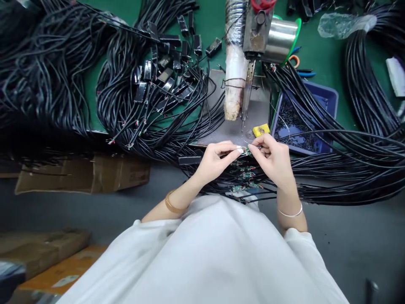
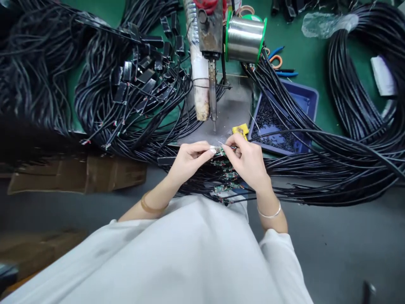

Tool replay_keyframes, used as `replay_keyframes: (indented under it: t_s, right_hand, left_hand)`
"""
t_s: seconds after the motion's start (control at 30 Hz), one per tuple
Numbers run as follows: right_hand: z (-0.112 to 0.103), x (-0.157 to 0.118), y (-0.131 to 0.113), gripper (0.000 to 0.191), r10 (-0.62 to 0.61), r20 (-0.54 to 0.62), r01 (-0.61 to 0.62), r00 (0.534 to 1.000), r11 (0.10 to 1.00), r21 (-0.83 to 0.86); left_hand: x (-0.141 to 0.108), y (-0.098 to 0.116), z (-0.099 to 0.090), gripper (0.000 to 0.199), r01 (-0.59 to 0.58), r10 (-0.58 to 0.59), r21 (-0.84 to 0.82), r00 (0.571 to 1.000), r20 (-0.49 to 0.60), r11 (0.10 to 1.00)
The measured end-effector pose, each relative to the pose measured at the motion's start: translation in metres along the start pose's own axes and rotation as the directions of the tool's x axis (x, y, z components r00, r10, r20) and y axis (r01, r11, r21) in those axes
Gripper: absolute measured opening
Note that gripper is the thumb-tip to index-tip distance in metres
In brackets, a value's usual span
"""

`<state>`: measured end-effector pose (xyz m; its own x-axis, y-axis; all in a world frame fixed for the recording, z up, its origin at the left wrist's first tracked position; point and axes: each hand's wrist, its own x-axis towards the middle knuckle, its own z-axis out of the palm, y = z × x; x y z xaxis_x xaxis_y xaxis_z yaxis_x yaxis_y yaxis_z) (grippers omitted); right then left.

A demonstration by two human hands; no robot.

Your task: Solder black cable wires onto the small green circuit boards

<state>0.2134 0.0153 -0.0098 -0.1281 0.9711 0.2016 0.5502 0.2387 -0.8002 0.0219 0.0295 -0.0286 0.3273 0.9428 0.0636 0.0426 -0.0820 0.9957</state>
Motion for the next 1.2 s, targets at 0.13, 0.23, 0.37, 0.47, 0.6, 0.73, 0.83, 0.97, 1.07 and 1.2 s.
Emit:
replay_keyframes:
  t_s: [0.13,0.23,0.37,0.47,0.6,0.73,0.83,0.97,1.07,1.2]
  right_hand:
    - [0.0,0.002,-0.003,0.014,0.028,0.009,-0.028,1.0,0.999,0.021]
    - [-0.001,0.002,-0.008,0.013,0.044,-0.002,-0.044,0.999,0.999,-0.015]
    - [0.001,0.003,-0.015,0.012,0.042,-0.028,-0.044,0.999,0.997,-0.068]
    - [0.004,0.003,-0.016,0.014,0.006,-0.054,-0.012,0.999,0.993,-0.118]
    - [0.01,0.004,-0.015,0.015,-0.045,-0.112,0.025,0.993,0.984,-0.178]
    - [0.012,0.0,-0.016,0.006,-0.125,-0.213,0.077,0.969,0.972,-0.223]
    - [0.011,-0.011,-0.015,0.019,-0.308,-0.456,0.209,0.835,0.944,-0.256]
    - [0.01,-0.03,-0.007,0.043,-0.352,-0.605,0.294,0.714,0.935,-0.197]
    - [0.01,-0.038,-0.004,0.033,-0.341,-0.484,0.194,0.806,0.925,-0.327]
    - [0.01,-0.037,-0.003,0.019,-0.362,-0.324,0.217,0.874,0.887,-0.407]
  left_hand:
    - [0.011,0.002,-0.012,0.014,-0.006,0.006,-0.008,0.999,0.051,1.0]
    - [0.015,0.005,-0.016,0.011,-0.025,0.024,0.018,0.997,0.07,1.0]
    - [0.013,0.005,-0.013,0.01,-0.075,0.073,0.051,0.996,0.043,0.996]
    - [0.011,0.003,-0.007,0.01,-0.079,0.078,0.049,0.997,0.03,0.996]
    - [0.01,0.002,0.002,0.013,-0.042,0.043,0.018,0.998,-0.04,0.999]
    - [0.011,0.001,0.009,0.012,-0.046,0.048,0.021,0.991,-0.123,0.999]
    - [0.012,0.0,0.011,0.012,-0.044,0.048,0.037,0.99,-0.132,0.998]
    - [0.017,0.002,0.01,0.011,0.005,-0.006,-0.009,0.99,-0.139,1.0]
    - [0.021,0.007,0.007,0.011,0.053,-0.062,-0.072,0.989,-0.133,0.996]
    - [0.023,0.012,0.005,0.012,0.081,-0.095,-0.117,0.988,-0.124,0.99]
